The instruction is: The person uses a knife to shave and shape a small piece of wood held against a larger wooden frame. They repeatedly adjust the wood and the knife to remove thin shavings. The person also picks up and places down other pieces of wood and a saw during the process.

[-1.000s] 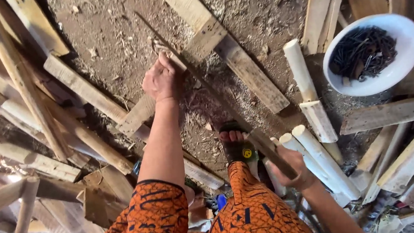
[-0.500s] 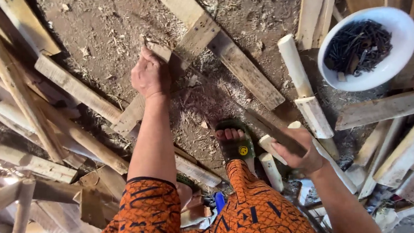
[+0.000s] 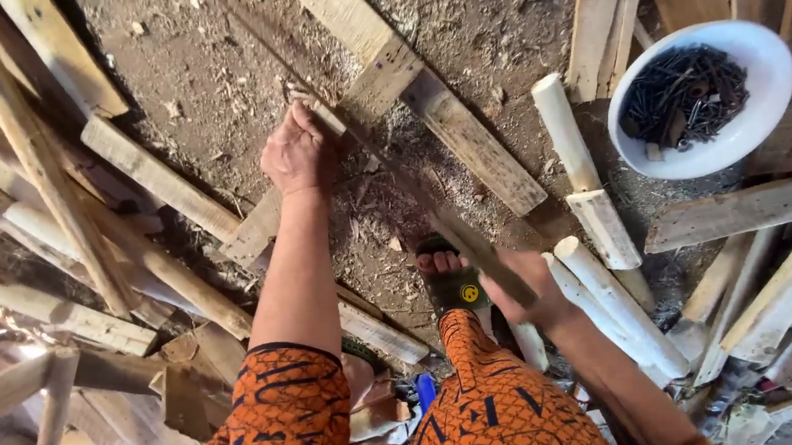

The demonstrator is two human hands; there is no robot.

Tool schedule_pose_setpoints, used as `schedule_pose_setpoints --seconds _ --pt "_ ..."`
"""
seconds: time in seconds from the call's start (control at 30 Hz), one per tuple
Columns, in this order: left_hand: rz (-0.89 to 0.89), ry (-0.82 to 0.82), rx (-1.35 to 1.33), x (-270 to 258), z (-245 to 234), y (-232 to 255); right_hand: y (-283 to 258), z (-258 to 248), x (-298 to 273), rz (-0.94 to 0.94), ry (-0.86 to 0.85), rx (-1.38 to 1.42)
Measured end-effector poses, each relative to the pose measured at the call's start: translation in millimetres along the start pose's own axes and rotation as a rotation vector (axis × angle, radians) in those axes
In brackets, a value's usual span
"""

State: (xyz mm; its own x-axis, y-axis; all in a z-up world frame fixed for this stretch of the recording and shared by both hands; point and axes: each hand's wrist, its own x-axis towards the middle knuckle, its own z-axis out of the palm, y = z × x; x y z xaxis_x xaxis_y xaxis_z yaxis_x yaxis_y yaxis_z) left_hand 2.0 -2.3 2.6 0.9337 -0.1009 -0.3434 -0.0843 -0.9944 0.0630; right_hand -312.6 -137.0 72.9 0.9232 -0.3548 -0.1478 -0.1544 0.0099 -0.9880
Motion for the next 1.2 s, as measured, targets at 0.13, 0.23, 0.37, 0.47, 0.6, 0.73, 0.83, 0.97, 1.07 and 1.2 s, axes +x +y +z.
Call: schedule_pose_setpoints --seconds 0.13,0.23,0.37,0.47,0.6,0.73,0.83,0.97,1.07,1.2 --pt "-0.015 0.000 0.034 2.6 7.6 -7.7 7.6 -14.4 -54.0 0.106 0.006 -0.056" --pt "-0.033 0.000 0.068 -6.0 -8.3 3.3 41.8 -3.4 -48.4 -0.022 0.082 -0.062" --pt "0.051 0.042 0.021 4.1 -9.4 -4.5 21.8 0.7 -32.4 0.017 0.112 0.109" --pt "0.090 0.039 0.068 -4.7 5.6 -5.6 -1.2 -41.1 -64.0 0.136 0.143 0.082" --pt "0.105 0.055 0.070 -3.8 6.4 -8.5 9.0 -57.2 -57.8 0.014 0.188 0.047" --pt "0.049 -0.027 0.116 1.6 2.3 -8.6 15.2 -37.4 -47.7 -0.111 0.132 -0.098" --pt "0.002 -0.052 0.102 6.1 7.6 -7.9 8.5 -28.0 -32.5 -0.142 0.103 -0.115" --pt "-0.021 -0.045 0.027 4.9 9.0 -13.4 -9.8 -25.0 -21.5 -0.079 0.035 -0.123" --pt "-0.024 -0.018 0.026 5.5 17.0 -17.2 20.3 -19.2 -44.6 -0.083 0.035 -0.108" --pt "-0.021 -0.019 0.015 4.2 8.2 -12.2 38.7 3.7 -8.0 -0.043 0.017 -0.069"
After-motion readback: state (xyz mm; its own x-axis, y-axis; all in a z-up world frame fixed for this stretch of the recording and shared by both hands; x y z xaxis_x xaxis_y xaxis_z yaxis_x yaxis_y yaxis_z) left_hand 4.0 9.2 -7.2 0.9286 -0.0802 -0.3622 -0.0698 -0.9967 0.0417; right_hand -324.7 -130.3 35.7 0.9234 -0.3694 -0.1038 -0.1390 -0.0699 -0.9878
